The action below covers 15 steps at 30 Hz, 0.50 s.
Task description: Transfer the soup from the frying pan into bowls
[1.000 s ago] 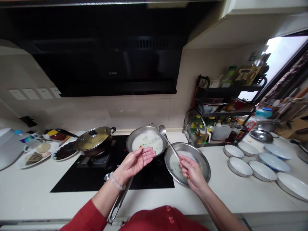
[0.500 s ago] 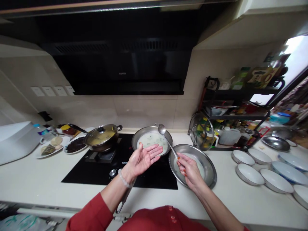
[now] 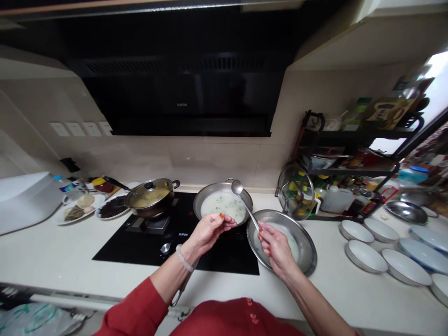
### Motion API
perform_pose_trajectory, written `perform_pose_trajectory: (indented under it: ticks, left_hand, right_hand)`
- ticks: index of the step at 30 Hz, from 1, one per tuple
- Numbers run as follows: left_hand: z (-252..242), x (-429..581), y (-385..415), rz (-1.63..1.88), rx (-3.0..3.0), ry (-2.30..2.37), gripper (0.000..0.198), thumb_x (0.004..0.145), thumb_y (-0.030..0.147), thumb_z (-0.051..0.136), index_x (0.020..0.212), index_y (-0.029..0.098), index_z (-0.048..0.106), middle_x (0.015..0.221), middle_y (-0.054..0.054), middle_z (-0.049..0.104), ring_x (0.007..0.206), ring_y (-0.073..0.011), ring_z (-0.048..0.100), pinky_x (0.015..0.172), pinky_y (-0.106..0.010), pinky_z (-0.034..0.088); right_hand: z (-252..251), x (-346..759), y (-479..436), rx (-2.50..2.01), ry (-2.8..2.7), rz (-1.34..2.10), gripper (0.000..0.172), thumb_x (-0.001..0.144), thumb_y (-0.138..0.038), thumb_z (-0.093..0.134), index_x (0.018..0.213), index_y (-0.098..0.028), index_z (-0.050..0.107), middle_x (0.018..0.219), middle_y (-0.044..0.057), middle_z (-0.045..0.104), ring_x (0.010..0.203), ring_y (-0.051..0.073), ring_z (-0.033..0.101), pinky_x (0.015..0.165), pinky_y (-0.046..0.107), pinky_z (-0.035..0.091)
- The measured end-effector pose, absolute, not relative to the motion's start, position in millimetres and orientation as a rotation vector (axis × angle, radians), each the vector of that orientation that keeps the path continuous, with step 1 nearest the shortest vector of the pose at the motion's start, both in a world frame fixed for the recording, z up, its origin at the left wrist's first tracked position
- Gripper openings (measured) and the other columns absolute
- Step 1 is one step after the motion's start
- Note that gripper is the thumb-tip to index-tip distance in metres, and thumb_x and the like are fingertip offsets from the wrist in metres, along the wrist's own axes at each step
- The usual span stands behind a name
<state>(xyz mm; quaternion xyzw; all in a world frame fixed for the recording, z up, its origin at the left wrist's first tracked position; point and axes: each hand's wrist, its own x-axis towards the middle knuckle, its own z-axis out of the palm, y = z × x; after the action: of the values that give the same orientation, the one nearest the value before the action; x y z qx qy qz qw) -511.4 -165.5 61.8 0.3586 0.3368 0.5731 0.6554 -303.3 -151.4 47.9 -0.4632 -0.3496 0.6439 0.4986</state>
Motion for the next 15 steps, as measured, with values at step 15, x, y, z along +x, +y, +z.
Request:
perform_pose_trajectory:
  ticks: [15]
  left_hand:
    - [50,-491,-156,1.150,0.559,1.057,0.011,0.087,0.023,0.059,0.092,0.013,0.058,0.068,-0.001,0.060,0.057,-0.0093,0.056,0.056,-0.022,0.046]
  right_hand:
    - [40,-332,-151,-1.075,-0.862,1.589,0.051,0.060,-0.025,0.069,0.108,-0.012,0.059,0.059,-0.007,0.049,0.042,0.003,0.030,0.038,0.016,0.016]
